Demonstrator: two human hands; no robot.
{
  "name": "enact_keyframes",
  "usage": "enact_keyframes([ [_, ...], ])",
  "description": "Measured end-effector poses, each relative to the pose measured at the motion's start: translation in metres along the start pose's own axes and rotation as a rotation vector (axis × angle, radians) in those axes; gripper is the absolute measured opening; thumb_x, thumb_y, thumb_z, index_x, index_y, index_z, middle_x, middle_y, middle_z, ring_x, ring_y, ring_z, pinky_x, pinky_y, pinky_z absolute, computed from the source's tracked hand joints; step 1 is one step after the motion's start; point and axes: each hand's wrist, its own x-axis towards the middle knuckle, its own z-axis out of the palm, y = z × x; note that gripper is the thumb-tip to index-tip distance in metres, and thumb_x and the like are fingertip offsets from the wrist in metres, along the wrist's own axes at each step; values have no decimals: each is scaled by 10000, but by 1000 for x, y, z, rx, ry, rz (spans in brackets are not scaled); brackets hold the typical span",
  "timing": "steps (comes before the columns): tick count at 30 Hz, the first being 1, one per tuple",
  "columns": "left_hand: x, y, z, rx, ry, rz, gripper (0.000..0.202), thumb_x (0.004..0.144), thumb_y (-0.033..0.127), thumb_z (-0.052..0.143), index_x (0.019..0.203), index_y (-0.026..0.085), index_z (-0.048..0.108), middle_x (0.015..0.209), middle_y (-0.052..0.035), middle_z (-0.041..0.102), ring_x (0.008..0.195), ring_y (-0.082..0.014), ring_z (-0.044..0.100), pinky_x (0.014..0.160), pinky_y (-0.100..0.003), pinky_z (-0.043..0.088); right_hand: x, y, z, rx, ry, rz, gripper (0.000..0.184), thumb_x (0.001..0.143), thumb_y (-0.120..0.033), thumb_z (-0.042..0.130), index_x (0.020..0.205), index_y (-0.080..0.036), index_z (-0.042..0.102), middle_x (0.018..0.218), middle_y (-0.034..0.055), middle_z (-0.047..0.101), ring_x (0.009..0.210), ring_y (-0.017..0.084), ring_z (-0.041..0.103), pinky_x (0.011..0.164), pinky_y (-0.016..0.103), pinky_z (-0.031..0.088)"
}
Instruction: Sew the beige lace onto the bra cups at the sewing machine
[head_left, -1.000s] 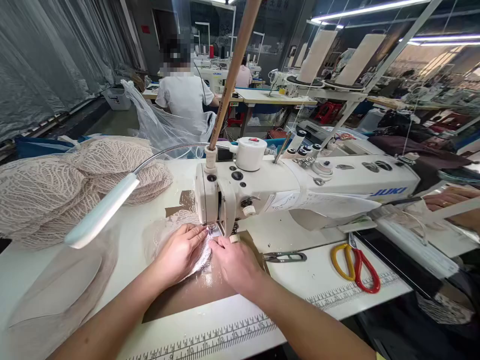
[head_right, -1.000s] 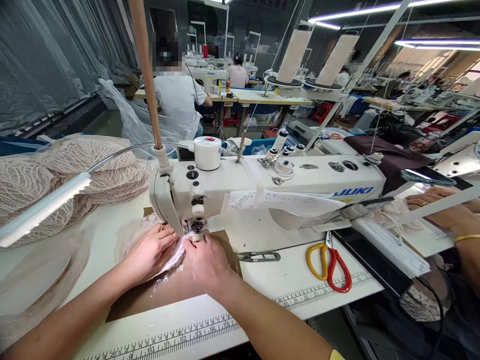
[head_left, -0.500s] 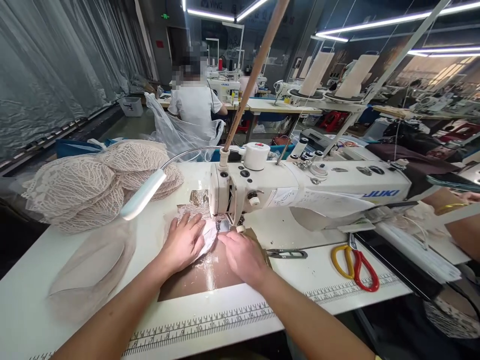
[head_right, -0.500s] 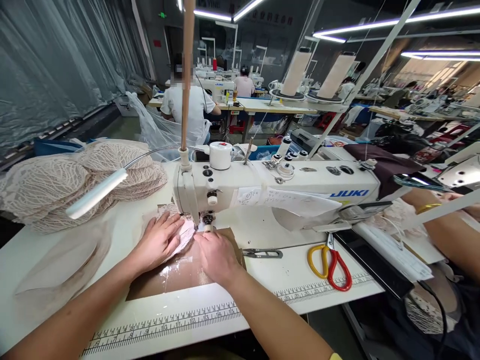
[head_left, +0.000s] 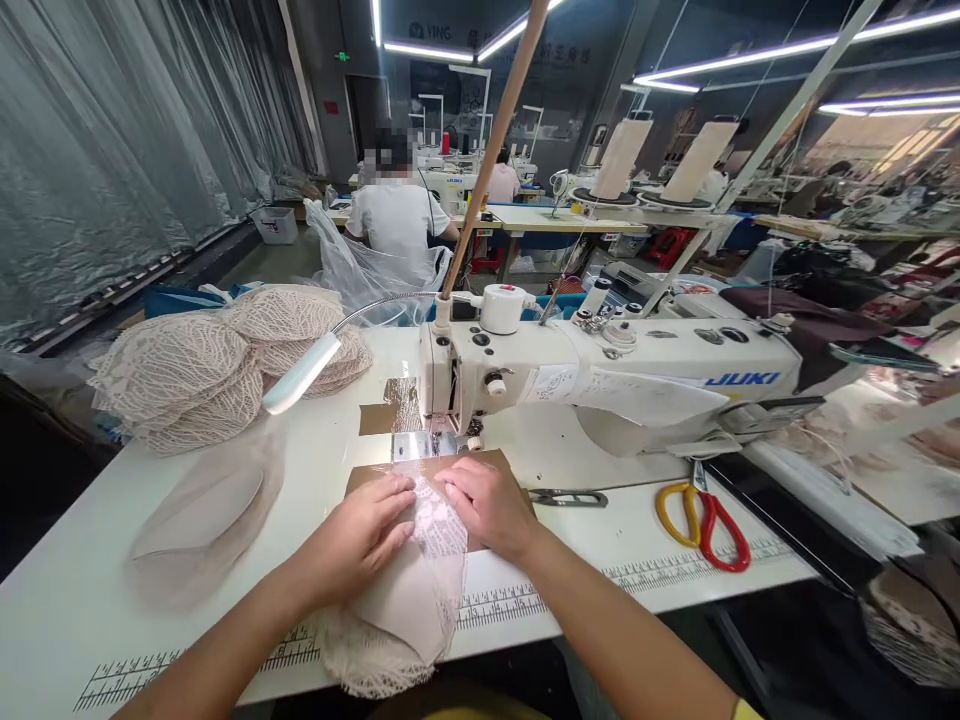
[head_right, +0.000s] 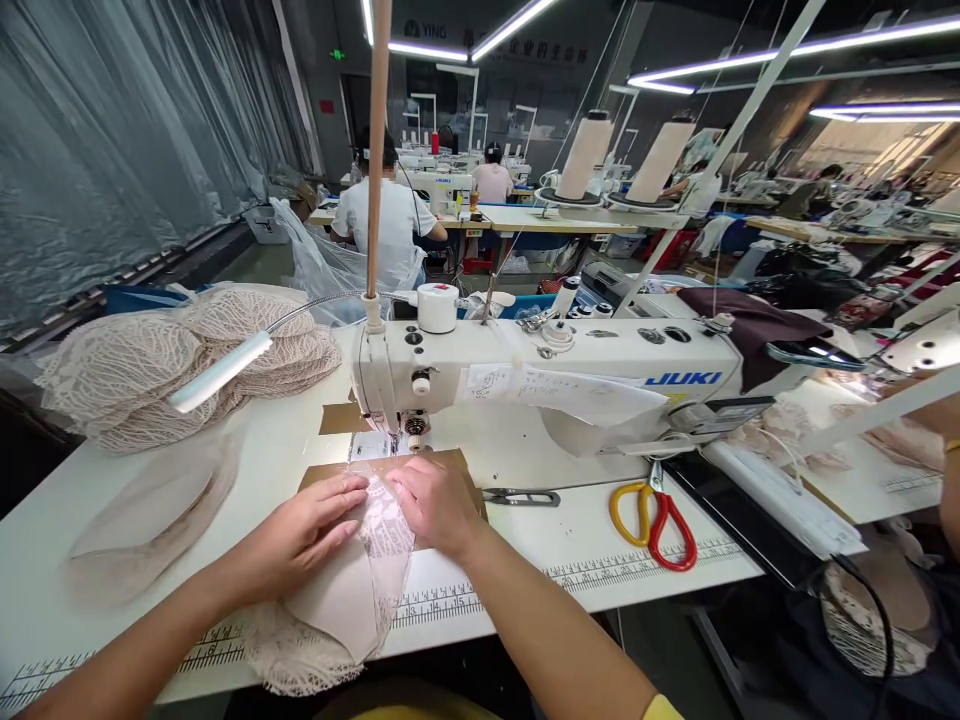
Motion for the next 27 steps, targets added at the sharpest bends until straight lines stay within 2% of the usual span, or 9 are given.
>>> enact_keyframes([
  [3,15,1,7,135,-31,66,444,928,321,482,1324,135,558,1425,-141,494,1312,-316,456,1092,-518,405,0,-2,-2,-164,-112,-37,310,838,-95,476,1074,-172,661,882,53,646,808,182,563,705,276,434],
  [8,31,2,5,242,-69,98,506,911,325,493,1368,106,507,1439,-161,470,1314,-321,453,1079,-494,425,2,-6,-2,-435,-212,43,268,832,-100,481,1003,-198,662,847,45,603,781,195,517,648,303,362],
  [14,41,-7,2,298,-70,101,497,916,305,467,1366,96,504,1432,-165,479,1300,-314,468,1072,-482,430,8,-6,3,-473,-215,118,314,856,-100,462,1078,-219,649,863,57,609,816,210,527,663,318,355],
  [23,62,-33,-7,206,-47,299,475,873,189,482,1341,121,517,1398,-168,513,1292,-300,474,1066,-463,429,15,-2,13,-468,-155,152,296,855,-123,477,1074,-198,661,841,80,644,787,226,555,661,330,372],
  [27,68,-38,-9,216,-98,320,555,800,113,490,1354,131,504,1430,-160,480,1299,-307,466,1056,-470,432,15,-2,11,-461,-157,150,313,844,-108,474,1078,-203,660,834,71,640,787,220,553,660,318,367],
])
